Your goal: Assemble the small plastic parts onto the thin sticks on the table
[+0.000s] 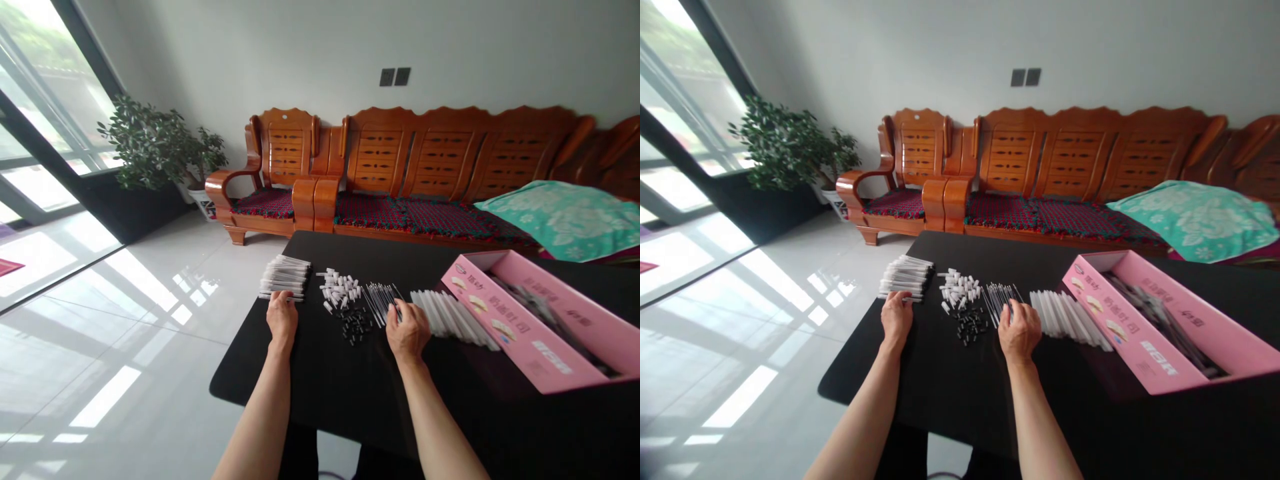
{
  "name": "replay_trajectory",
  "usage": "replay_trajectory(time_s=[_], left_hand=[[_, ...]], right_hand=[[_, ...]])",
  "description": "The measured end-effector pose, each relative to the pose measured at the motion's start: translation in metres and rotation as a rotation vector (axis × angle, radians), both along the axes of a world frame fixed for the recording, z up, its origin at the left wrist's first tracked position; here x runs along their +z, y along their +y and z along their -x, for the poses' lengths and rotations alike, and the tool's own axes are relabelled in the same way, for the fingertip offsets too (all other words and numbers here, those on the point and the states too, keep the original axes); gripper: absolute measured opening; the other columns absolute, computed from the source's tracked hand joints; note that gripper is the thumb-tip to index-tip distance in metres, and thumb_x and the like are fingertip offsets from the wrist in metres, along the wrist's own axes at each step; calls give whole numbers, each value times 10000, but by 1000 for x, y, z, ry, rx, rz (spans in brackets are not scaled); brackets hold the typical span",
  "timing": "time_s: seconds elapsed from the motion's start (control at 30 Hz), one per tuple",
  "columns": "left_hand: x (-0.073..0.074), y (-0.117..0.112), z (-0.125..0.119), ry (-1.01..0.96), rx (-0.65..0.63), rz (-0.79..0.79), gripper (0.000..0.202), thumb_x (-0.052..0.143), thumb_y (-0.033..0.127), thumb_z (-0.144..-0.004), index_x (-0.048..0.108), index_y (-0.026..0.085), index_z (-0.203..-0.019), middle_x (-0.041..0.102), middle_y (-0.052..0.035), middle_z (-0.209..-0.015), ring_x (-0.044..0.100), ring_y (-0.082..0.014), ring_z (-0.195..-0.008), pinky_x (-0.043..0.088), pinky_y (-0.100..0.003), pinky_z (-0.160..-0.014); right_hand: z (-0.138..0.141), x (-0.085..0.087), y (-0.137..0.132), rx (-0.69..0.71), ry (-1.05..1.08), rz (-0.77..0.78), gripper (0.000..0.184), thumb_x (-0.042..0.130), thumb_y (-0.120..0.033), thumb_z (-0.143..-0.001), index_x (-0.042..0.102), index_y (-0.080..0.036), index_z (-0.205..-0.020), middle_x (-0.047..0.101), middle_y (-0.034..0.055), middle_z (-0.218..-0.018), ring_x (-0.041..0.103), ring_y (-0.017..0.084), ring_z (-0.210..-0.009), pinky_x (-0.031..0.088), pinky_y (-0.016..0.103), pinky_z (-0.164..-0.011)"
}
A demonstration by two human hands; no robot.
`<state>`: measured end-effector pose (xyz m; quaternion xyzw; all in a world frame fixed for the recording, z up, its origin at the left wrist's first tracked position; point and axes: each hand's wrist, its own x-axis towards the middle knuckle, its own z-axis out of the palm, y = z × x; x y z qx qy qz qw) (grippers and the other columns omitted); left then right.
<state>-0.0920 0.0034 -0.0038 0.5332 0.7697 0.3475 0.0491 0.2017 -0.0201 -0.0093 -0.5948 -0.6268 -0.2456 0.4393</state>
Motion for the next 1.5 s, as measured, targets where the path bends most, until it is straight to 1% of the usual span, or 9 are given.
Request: replay_trajectory(time_s=[0.37,0.63,0.87,0.93,1.0,1.1,1.17,1.27,1.5], left_hand=[[6,-23,-5,136,-182,56,103,583,233,-929,683,239,-907,664,-33,-965,628,-203,-856,362,-272,-632],[23,-23,-51,159,-519,-231,109,552,238,-961,660,234,-976,687,-32,-985,623,-195,-855,437,-299,-788],[22,-17,-86,129,-738,-378,150,544,173,-951,668,227,-1016,692,-49,-1002,641,-196,-913,498,-317,-845],[20,-18,-89,30,-745,-422,176,548,175,-947,669,228,-1063,688,-60,-1062,650,-190,-950,514,-311,-867],[16,-19,-89,-158,-643,-443,162,586,218,-929,673,224,-1065,684,-64,-1081,669,-173,-890,535,-299,-838],[11,-16,-86,-594,-509,-330,203,626,373,-899,685,189,-962,690,-34,-833,649,-139,-619,549,-266,-624],[8,-12,-85,-930,-549,-205,341,628,475,-877,684,163,-1002,674,-22,-723,637,-142,-547,526,-250,-518],[5,-5,-82,-1275,-600,-120,476,697,531,-805,678,130,-1062,692,-46,-747,668,-157,-597,537,-247,-522],[4,0,-76,-1460,-558,-155,407,786,468,-741,680,129,-941,684,-27,-750,675,-147,-653,544,-237,-576]], right_hand=[[6,1,1,85,94,6,181,524,-254,-963,663,-141,-983,657,88,-803,587,227,-785,454,340,-753],[35,12,-4,455,136,169,206,453,-251,-1005,643,-175,-989,656,82,-850,600,224,-844,472,340,-780],[43,14,-7,546,101,287,227,450,-268,-1012,611,-199,-868,624,65,-811,570,214,-810,449,339,-757],[41,14,-7,536,122,275,251,436,-258,-1016,600,-202,-834,609,58,-779,560,208,-785,443,332,-740],[40,15,-7,512,172,236,244,438,-262,-1016,600,-201,-843,604,58,-774,561,208,-784,445,330,-737],[40,17,-7,501,248,189,219,450,-271,-1012,606,-198,-877,606,59,-782,568,208,-788,454,332,-741],[42,18,-8,537,257,205,211,456,-271,-1008,613,-200,-887,615,61,-797,575,207,-797,463,331,-747],[47,19,-9,597,230,260,213,469,-277,-1002,629,-205,-881,628,60,-807,582,204,-800,475,332,-753],[48,17,-9,605,208,318,232,439,-281,-1005,652,-189,-1006,655,83,-904,591,218,-883,488,357,-808]])
